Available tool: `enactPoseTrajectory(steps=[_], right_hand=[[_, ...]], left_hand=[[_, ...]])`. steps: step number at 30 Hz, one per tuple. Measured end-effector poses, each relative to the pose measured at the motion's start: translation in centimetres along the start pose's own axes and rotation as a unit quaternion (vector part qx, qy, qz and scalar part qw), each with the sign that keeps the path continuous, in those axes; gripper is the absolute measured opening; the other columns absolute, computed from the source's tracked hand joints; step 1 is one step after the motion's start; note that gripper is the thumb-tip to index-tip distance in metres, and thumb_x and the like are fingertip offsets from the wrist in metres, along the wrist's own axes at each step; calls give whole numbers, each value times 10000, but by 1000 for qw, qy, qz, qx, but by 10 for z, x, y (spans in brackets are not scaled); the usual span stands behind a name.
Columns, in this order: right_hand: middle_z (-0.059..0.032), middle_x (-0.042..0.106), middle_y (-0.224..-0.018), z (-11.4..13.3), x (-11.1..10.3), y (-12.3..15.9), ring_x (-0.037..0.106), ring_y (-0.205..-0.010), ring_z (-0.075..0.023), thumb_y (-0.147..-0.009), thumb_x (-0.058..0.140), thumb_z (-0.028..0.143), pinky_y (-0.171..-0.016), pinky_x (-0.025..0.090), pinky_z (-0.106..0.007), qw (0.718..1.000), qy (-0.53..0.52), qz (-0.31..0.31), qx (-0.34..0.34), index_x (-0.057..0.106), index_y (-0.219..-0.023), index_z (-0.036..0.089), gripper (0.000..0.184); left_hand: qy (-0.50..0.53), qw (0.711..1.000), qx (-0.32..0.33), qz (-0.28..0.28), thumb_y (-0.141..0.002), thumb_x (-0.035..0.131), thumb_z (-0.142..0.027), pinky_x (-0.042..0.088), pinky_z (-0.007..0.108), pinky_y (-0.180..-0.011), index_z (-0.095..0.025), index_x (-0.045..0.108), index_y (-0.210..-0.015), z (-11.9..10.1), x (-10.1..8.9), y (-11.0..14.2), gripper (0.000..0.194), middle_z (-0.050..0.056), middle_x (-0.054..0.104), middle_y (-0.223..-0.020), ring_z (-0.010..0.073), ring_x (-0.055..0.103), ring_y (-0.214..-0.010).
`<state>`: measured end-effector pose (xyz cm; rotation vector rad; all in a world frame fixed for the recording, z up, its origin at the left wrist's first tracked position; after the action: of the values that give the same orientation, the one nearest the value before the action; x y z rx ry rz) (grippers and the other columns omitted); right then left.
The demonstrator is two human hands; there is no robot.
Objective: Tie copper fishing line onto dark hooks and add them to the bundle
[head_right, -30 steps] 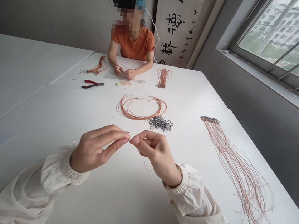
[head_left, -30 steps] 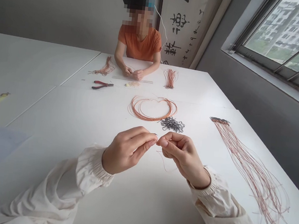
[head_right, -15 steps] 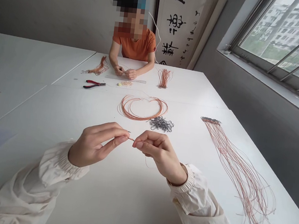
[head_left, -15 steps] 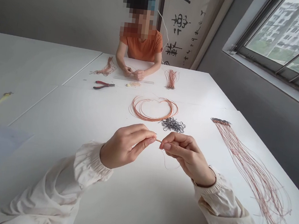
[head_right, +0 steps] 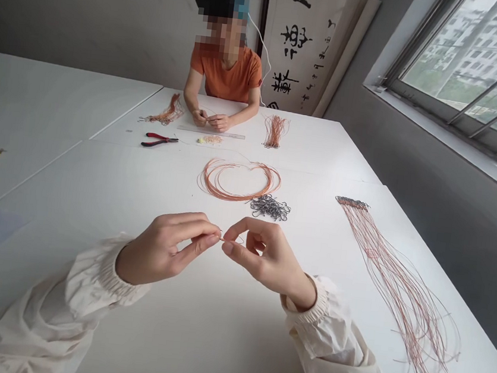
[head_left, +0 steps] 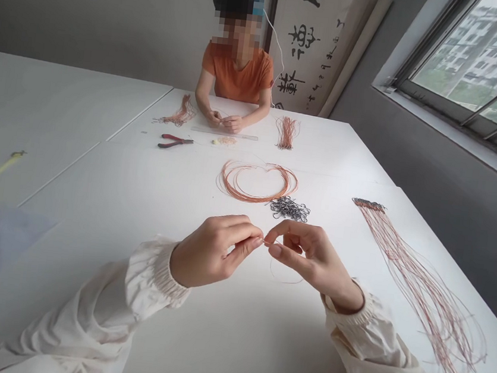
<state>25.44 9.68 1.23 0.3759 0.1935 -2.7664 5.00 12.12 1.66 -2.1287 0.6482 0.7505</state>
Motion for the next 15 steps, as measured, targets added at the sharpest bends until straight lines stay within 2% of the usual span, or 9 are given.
enactPoseTrajectory(steps=[2,4,7,12,15], right_hand=[[42,411,-535,-2,6,0,282,-500,-88,-872,644,370,-480,224,-259,999,28,-37,-6,666,-809,158,221],[9,497,-611,-5,12,-1,314,-522,-90,-889,610,356,-487,241,-258,999,18,-45,0,643,-782,156,229],[-20,562,-702,-8,18,-1,360,-548,-93,-899,583,325,-498,269,-253,999,-43,-23,15,608,-773,155,213],[-22,582,-707,-5,14,-2,359,-531,-82,-894,599,367,-485,277,-241,992,-121,19,28,596,-765,147,256],[-40,630,-773,-3,8,0,354,-500,-66,-909,596,409,-463,276,-231,987,-144,54,52,613,-863,142,271]], left_hand=[[-4,1000,-3,9,-943,499,-145,389,242,-558,-152,613,-871,1,2,1,135,9,537,-689,110,456,-598],[-5,1000,2,13,-944,495,-144,385,242,-554,-153,609,-863,2,3,1,140,8,533,-684,110,453,-593],[0,1000,17,16,-939,501,-132,394,240,-561,-151,614,-863,1,3,1,138,10,543,-683,109,462,-594],[6,999,30,16,-938,497,-131,418,234,-574,-164,647,-896,-1,-1,1,159,18,575,-684,116,496,-608],[5,1000,20,6,-933,498,-132,409,231,-560,-161,642,-847,-1,-5,0,170,11,556,-662,111,477,-586]])
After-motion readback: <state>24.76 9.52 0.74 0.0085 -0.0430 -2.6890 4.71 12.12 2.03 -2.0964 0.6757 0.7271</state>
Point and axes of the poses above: each hand's wrist, its own y-axis away from the middle knuckle, its own x-axis out of the palm, z = x × y, the point moved 1 cm from there along -y, towards the middle knuckle
